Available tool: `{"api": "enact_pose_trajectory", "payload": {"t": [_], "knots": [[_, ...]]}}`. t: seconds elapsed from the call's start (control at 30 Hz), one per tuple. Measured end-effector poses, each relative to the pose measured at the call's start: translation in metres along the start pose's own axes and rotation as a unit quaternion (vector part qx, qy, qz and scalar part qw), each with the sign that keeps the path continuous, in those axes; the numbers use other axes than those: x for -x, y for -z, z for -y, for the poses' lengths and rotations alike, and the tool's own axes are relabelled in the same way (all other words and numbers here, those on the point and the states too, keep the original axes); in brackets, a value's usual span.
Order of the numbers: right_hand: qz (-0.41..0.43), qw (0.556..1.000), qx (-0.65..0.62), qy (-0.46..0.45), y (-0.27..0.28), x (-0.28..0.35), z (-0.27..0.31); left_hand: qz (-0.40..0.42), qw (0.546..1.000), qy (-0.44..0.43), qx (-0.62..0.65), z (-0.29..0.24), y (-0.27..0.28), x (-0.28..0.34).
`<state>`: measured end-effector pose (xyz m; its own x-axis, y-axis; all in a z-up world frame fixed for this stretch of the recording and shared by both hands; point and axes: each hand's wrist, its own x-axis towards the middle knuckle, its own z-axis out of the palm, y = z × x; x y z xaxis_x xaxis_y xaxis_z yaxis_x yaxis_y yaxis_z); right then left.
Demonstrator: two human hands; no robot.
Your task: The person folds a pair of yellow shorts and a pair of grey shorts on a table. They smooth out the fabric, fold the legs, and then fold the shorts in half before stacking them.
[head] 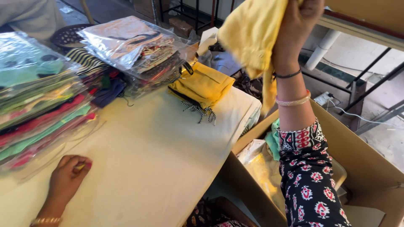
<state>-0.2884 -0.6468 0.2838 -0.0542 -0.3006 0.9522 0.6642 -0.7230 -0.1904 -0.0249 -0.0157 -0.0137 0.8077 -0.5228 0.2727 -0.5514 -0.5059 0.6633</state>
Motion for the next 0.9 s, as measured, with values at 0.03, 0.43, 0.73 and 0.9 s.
{"api": "enact_pose_trajectory", "payload": {"t": [0.03, 0.43, 0.73, 0.9], "knots": [[0.002, 1.000, -0.005, 0.000, -0.025, 0.003, 0.018, -0.005, 1.000, 0.003, 0.000, 0.009, -0.004, -0.001], [0.476, 0.872, 0.010, -0.109, -0.329, 0.093, 0.158, -0.128, 0.914, -0.381, 0.061, -0.064, 0.100, 0.001], [0.688, 0.646, 0.038, -0.329, -0.371, 0.247, 0.075, 0.031, 0.941, 0.065, 0.331, 0.023, 0.118, -0.012], [0.756, 0.594, 0.010, -0.274, -0.349, 0.295, 0.060, 0.127, 0.990, 0.051, -0.037, 0.041, 0.097, -0.006]]}}
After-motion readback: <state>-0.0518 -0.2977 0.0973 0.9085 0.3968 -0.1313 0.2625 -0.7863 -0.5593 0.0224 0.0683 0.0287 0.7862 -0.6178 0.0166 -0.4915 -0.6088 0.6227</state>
